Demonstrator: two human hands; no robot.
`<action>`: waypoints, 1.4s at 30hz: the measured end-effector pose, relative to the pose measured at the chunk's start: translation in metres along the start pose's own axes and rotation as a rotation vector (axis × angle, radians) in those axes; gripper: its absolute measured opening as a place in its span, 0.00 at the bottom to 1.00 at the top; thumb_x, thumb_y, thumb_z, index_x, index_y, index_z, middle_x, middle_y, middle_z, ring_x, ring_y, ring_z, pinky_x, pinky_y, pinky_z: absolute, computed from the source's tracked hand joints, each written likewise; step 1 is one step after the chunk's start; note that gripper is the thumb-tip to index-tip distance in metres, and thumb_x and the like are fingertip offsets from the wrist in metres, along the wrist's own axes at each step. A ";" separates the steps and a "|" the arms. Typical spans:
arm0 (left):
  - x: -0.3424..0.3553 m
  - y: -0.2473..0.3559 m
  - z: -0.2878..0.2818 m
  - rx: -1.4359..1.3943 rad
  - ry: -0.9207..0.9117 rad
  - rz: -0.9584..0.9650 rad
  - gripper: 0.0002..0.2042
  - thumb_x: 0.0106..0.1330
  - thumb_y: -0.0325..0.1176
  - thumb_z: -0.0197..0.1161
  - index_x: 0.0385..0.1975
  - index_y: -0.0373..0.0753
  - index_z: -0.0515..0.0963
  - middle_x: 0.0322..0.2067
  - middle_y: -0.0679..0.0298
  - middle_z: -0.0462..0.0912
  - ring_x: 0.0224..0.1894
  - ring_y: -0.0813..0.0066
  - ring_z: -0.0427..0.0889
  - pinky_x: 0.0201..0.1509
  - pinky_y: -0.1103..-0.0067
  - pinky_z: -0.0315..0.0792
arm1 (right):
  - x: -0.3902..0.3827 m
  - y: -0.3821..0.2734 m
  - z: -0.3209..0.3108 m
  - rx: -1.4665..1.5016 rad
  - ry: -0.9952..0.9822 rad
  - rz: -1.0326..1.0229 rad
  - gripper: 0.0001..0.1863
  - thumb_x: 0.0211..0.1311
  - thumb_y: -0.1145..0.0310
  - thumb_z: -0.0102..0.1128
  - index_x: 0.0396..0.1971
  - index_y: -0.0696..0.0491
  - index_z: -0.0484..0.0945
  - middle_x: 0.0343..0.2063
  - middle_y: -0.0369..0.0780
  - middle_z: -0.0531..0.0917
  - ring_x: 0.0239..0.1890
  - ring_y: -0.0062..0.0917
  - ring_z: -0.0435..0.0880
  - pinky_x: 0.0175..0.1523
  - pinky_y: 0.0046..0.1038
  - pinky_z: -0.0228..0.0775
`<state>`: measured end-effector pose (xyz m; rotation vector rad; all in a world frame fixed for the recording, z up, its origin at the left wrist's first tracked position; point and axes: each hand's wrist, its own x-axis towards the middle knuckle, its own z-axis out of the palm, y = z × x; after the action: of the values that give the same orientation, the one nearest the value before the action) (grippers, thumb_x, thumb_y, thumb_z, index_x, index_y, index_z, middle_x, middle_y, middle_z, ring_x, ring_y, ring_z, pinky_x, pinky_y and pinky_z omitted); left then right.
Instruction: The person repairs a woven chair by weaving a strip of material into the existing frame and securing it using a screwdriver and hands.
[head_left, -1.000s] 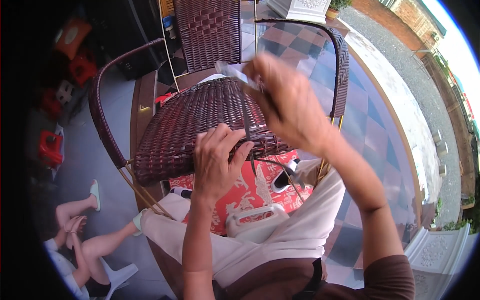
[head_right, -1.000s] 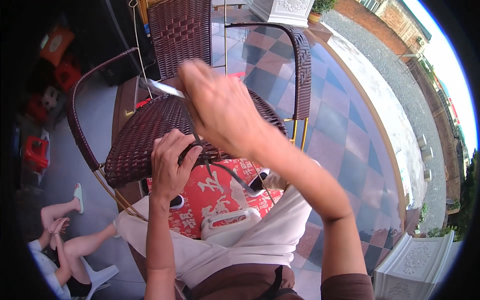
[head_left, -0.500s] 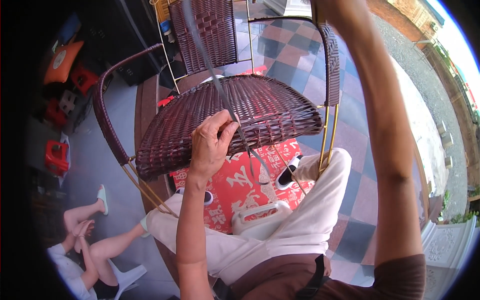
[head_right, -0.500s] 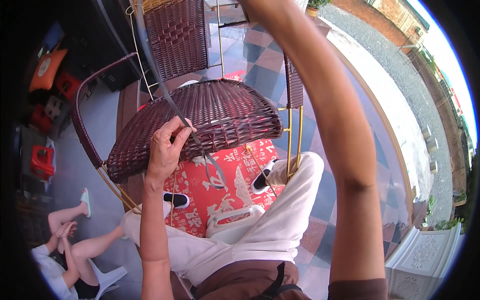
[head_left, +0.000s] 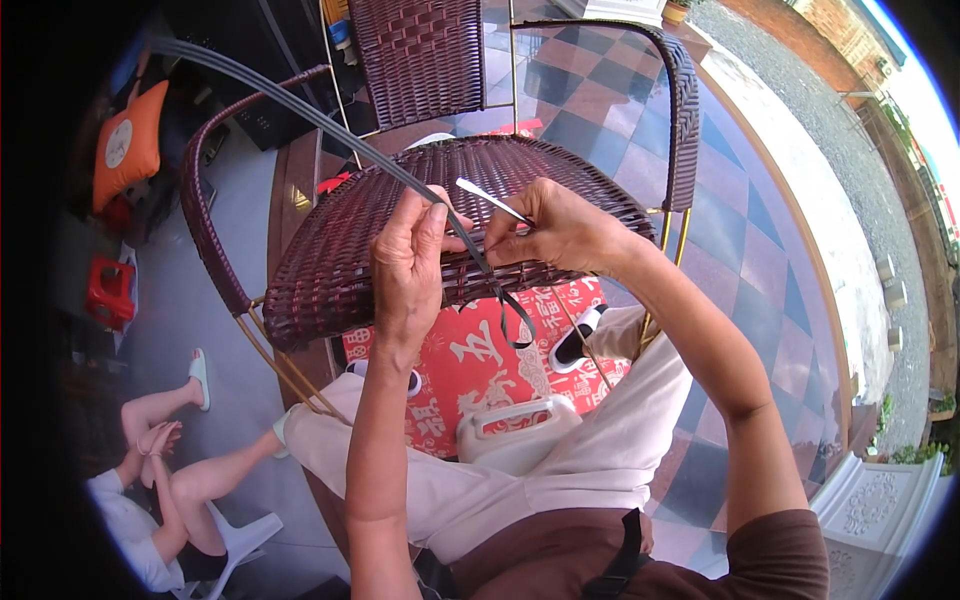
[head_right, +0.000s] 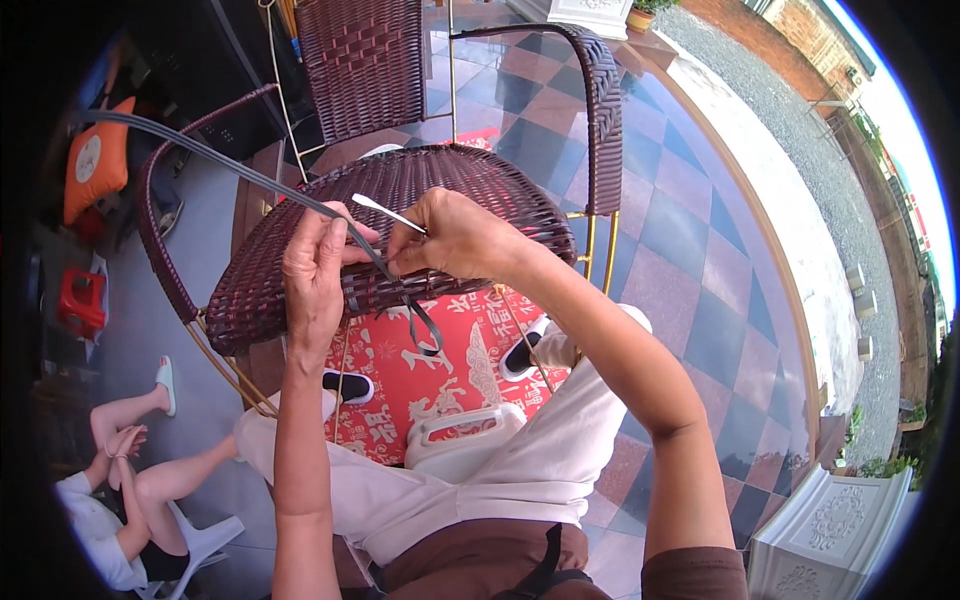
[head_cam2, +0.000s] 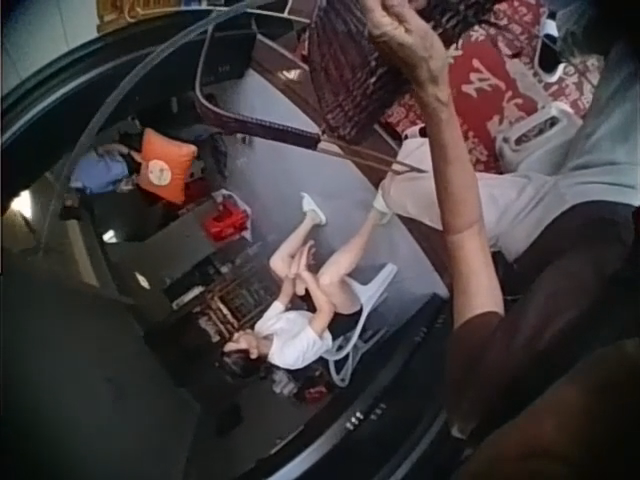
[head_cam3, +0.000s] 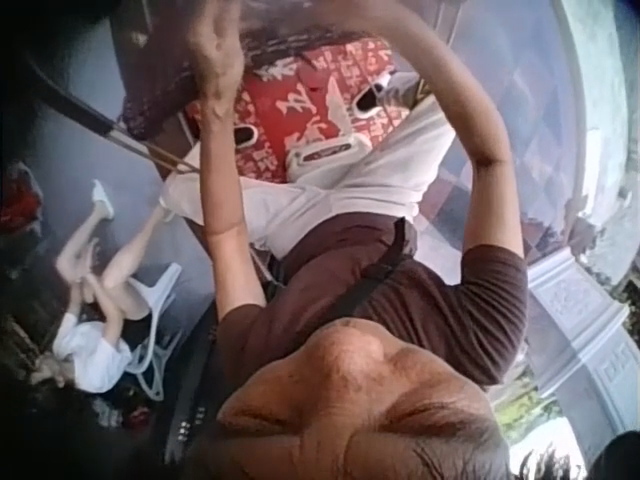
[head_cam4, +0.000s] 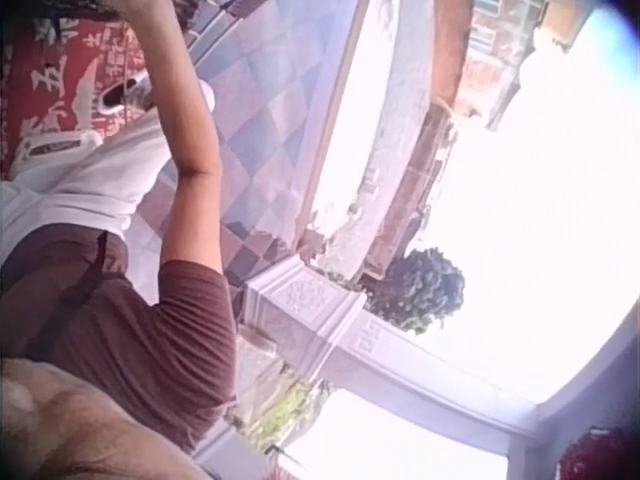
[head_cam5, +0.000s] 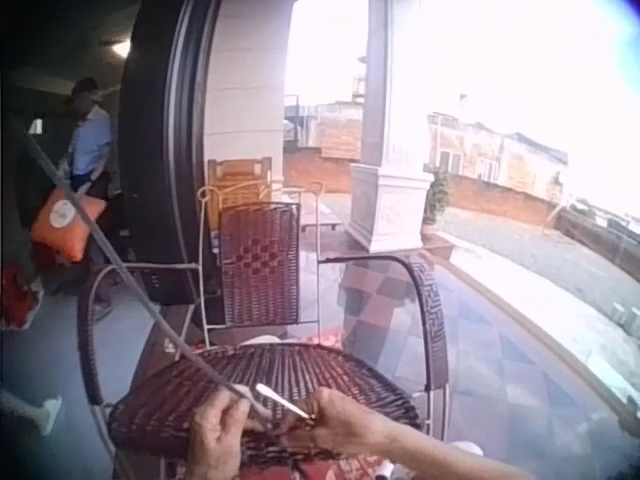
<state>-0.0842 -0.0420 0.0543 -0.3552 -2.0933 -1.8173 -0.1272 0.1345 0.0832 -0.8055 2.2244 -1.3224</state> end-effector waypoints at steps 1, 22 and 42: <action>0.001 0.000 0.000 -0.001 -0.001 0.001 0.09 0.70 0.30 0.47 0.42 0.34 0.73 0.28 0.64 0.78 0.32 0.79 0.80 0.32 0.81 0.77 | 0.000 0.002 0.000 0.006 0.017 0.014 0.05 0.48 0.74 0.66 0.26 0.59 0.81 0.23 0.34 0.82 0.26 0.14 0.76 0.35 0.20 0.68; -0.035 0.004 0.007 0.363 0.230 0.209 0.09 0.60 0.23 0.53 0.40 0.30 0.73 0.40 0.53 0.73 0.45 0.62 0.74 0.51 0.71 0.66 | 0.037 0.005 -0.013 -0.051 -0.278 -0.034 0.08 0.46 0.66 0.64 0.19 0.53 0.76 0.12 0.29 0.73 0.15 0.14 0.68 0.19 0.20 0.59; -0.129 -0.015 0.031 -1.212 0.132 -0.367 0.04 0.61 0.27 0.57 0.33 0.38 0.77 0.41 0.63 0.78 0.53 0.65 0.72 0.64 0.62 0.56 | 0.033 -0.001 -0.014 0.019 -0.290 0.111 0.07 0.48 0.67 0.63 0.23 0.54 0.78 0.13 0.29 0.73 0.15 0.13 0.67 0.18 0.19 0.58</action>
<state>0.0242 -0.0092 -0.0165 -0.1017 -0.7582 -3.0400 -0.1598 0.1212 0.0877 -0.7988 1.9956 -1.0973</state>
